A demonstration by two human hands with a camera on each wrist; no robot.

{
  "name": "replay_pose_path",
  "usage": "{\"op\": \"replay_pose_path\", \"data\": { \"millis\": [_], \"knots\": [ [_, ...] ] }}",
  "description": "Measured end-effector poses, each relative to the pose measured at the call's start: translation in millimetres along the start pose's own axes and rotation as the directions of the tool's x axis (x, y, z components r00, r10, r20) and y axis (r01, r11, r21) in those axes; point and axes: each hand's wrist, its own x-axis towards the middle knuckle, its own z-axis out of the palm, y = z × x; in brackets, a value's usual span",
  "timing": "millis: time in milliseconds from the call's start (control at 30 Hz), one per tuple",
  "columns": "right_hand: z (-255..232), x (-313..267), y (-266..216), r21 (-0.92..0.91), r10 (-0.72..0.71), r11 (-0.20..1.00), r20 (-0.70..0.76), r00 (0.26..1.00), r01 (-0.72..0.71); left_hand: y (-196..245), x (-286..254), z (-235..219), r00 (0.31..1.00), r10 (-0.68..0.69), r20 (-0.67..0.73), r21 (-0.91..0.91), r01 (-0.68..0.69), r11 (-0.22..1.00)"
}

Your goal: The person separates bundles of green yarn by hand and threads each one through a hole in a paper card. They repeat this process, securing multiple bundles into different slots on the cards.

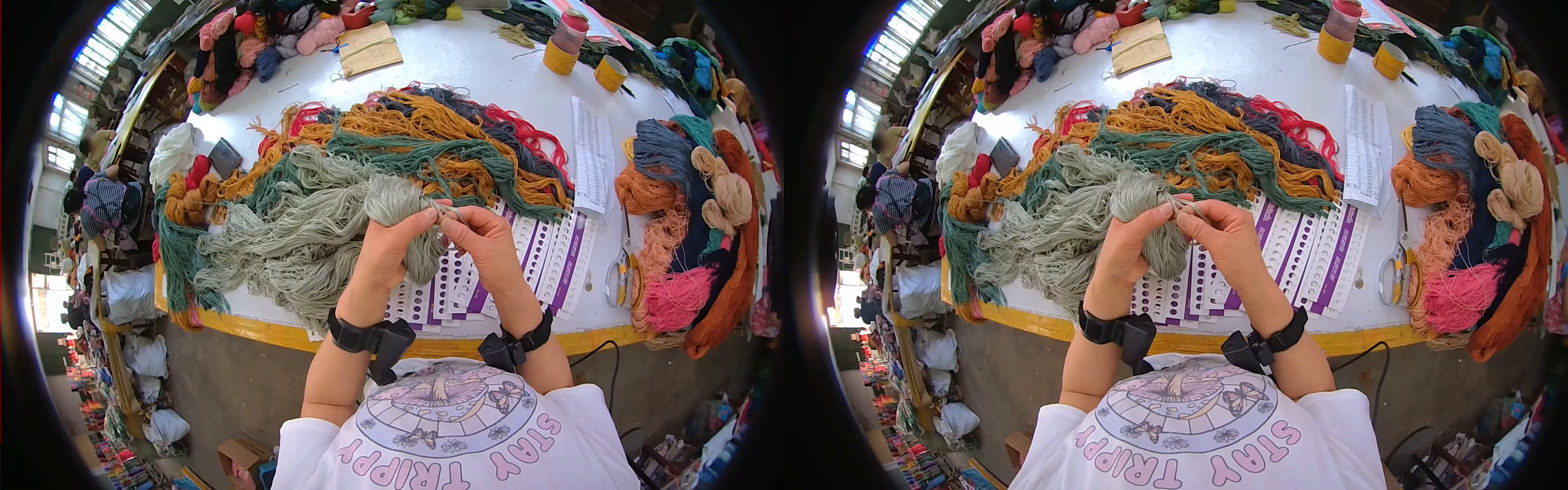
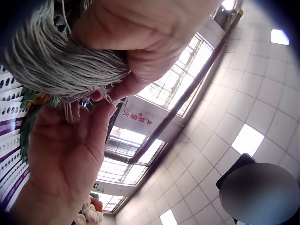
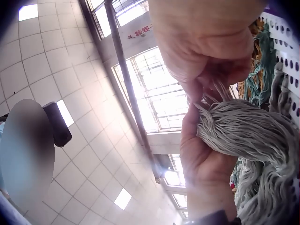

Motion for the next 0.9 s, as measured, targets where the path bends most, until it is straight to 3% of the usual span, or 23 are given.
{"op": "replay_pose_path", "data": {
  "millis": [133, 333, 433, 533, 633, 733, 833, 900],
  "knots": [
    [0, 1, 0, 0.031, 0.000, 1.000, 0.001, 1.000, 0.000, -3, 1, -3, 1.000, -0.024, -0.018, -0.045, 0.023, 0.999],
    [3, 0, 0, -0.068, 0.015, 0.998, -0.027, 1.000, -0.017, -5, 1, -4, 0.999, -0.032, 0.010, -0.056, 0.033, 0.998],
    [4, 0, 1, -0.278, -0.015, 0.961, -0.012, 1.000, 0.011, -6, 1, -3, 0.999, -0.037, 0.017, 0.021, 0.037, 0.999],
    [8, 3, -4, -0.087, -0.004, 0.996, -0.034, 0.999, 0.001, -9, 0, -2, 0.999, -0.032, -0.026, -0.094, 0.029, 0.995],
    [-1, 5, -2, 0.300, 0.192, 0.935, 0.021, 0.981, -0.189, -8, 1, -11, 0.998, -0.057, -0.003, -0.108, 0.056, 0.993],
    [5, 3, -5, -0.085, 0.137, 0.986, -0.045, 0.990, -0.140, -2, -3, -3, 0.995, -0.097, -0.015, -0.104, 0.095, 0.990],
    [3, 3, 6, -0.179, 0.069, 0.982, 0.020, 0.997, -0.065, -1, -4, 2, 0.998, -0.049, -0.028, 0.010, 0.050, 0.999],
    [2, 3, 5, -0.110, 0.072, 0.991, 0.011, 0.997, -0.070, -2, -3, 0, 0.998, -0.058, -0.028, 0.015, 0.058, 0.998]
  ]
}}
